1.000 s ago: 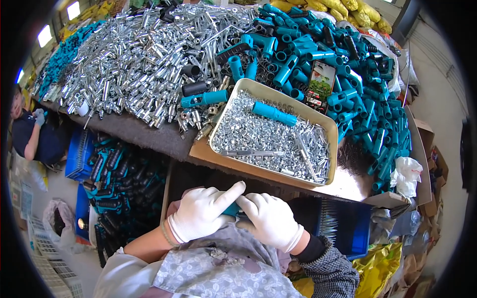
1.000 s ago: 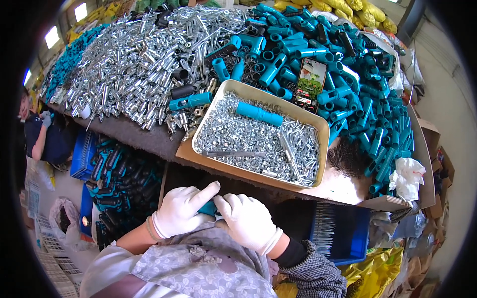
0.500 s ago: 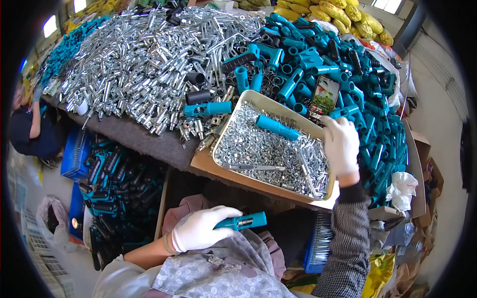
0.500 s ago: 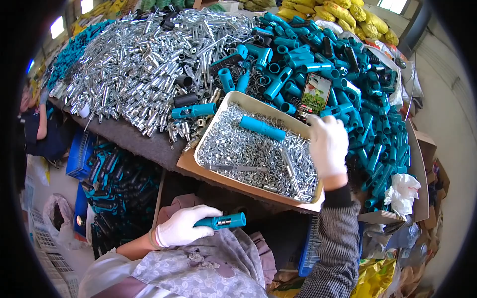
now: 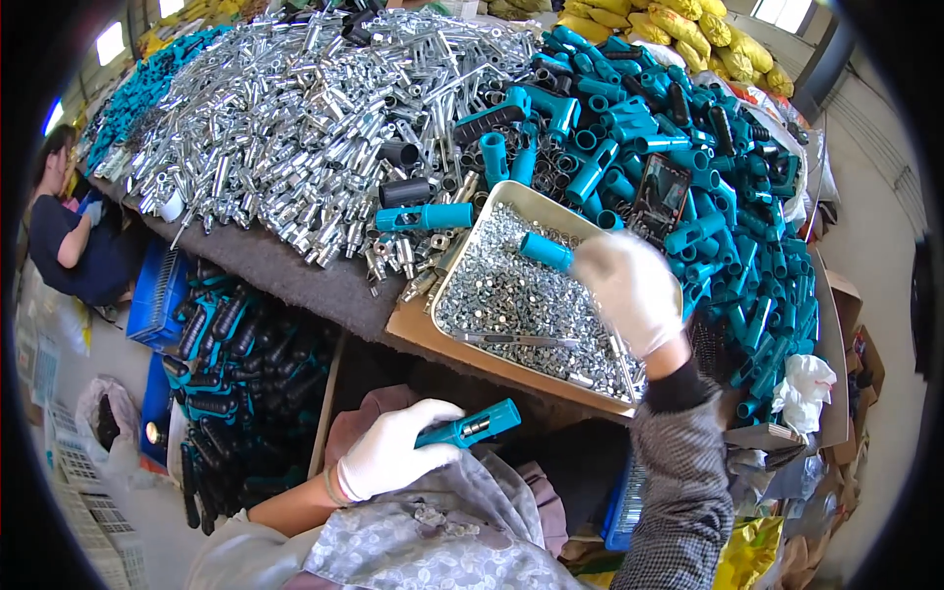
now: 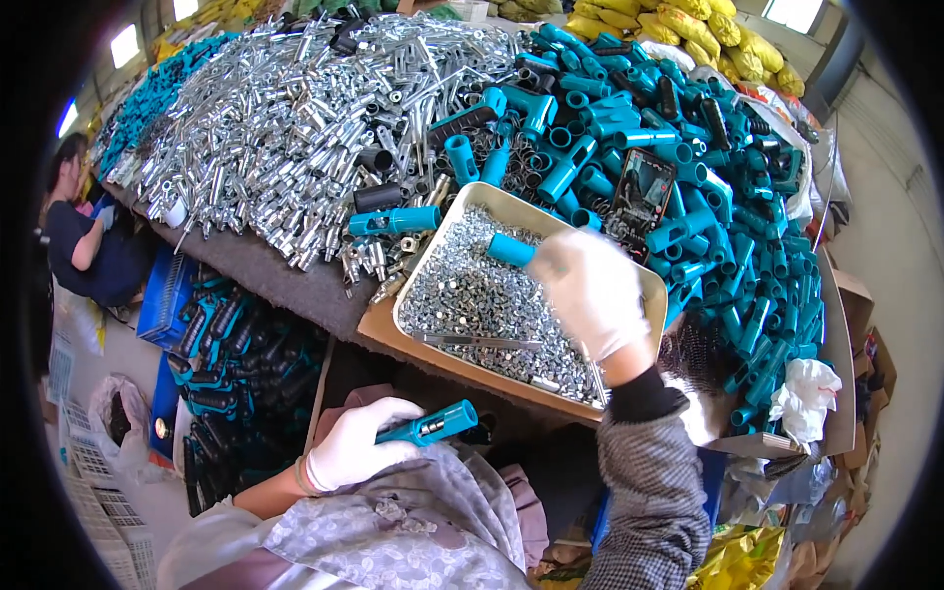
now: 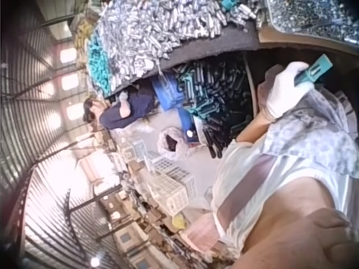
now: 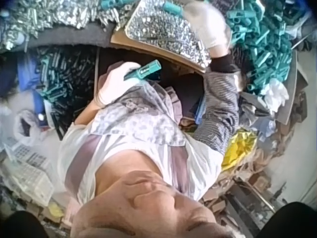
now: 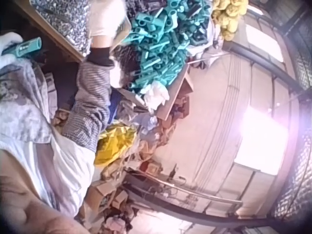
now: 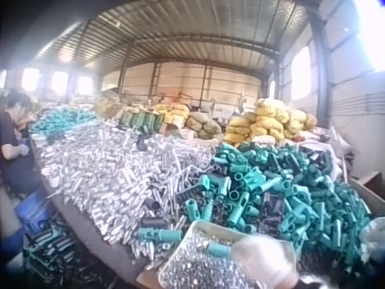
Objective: Manual assembly of metal rods into plastic handle sleeves at a factory workbench.
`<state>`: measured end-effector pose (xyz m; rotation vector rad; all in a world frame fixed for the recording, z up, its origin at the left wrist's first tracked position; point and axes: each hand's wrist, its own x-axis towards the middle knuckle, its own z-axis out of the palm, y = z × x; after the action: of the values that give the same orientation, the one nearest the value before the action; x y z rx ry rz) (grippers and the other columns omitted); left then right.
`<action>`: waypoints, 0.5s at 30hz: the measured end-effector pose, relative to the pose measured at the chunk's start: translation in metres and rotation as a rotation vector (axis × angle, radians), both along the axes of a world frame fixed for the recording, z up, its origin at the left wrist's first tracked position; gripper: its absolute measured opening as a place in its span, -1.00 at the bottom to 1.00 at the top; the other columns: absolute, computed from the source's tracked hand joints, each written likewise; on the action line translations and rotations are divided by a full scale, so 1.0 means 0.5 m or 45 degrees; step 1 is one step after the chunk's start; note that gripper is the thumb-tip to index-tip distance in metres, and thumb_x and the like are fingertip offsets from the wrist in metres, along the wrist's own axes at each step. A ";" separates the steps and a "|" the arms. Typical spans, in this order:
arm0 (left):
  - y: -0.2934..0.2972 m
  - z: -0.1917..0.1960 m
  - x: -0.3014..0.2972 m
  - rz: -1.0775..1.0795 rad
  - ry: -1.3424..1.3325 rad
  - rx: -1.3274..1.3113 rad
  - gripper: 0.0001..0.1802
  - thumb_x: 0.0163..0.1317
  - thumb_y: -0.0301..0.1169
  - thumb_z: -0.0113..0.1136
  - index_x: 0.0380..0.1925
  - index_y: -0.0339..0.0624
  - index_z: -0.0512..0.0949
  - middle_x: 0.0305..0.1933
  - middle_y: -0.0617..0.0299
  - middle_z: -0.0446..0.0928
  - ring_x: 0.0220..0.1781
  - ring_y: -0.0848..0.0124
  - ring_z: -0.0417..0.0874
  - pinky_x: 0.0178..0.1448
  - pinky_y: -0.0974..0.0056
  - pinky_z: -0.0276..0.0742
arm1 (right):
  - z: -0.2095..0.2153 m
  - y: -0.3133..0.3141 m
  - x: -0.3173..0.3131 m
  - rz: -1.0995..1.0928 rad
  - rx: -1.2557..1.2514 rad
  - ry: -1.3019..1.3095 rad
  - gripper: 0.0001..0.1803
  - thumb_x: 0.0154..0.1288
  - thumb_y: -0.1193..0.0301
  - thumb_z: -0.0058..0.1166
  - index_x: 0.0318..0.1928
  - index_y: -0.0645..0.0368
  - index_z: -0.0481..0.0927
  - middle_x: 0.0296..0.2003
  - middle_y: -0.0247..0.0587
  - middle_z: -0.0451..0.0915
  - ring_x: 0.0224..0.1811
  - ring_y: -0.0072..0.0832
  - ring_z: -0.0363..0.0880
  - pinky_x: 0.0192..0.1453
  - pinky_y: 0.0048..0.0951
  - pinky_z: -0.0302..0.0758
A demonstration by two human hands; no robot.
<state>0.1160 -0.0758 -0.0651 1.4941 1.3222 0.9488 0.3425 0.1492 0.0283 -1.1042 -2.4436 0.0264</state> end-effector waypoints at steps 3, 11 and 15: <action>0.004 0.004 0.009 -0.051 -0.037 0.042 -0.54 0.17 -0.43 0.42 0.07 -0.26 0.54 -0.17 0.05 0.68 -0.17 0.35 0.72 -0.03 0.29 0.58 | -0.061 -0.070 -0.030 -0.026 -0.199 -0.064 -0.80 0.17 0.29 0.23 -0.30 0.16 0.67 -0.35 -0.06 0.64 -0.19 -0.07 0.63 -0.08 -0.14 0.53; -0.003 0.008 0.017 0.013 -0.113 0.080 -0.55 0.17 -0.51 0.40 0.08 -0.32 0.56 -0.16 0.15 0.67 -0.15 0.50 0.65 -0.01 0.35 0.57 | -0.086 -0.068 -0.004 -0.066 0.136 0.167 -0.92 0.26 0.36 0.16 -0.32 0.03 0.69 -0.38 -0.18 0.61 -0.26 -0.13 0.61 -0.17 -0.16 0.54; -0.004 0.008 0.009 0.058 -0.428 -0.189 -0.56 0.21 -0.54 0.30 0.10 -0.40 0.51 -0.20 0.17 0.64 -0.19 0.49 0.64 -0.07 0.36 0.57 | -0.060 -0.100 0.006 -0.018 0.057 0.453 -0.93 0.25 0.46 0.18 -0.30 0.14 0.71 -0.40 -0.12 0.59 -0.29 -0.13 0.62 -0.20 -0.23 0.53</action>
<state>0.1203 -0.0777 -0.0612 1.1386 1.1573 1.0548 0.3457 0.0992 -0.0016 -1.0012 -2.1095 0.1501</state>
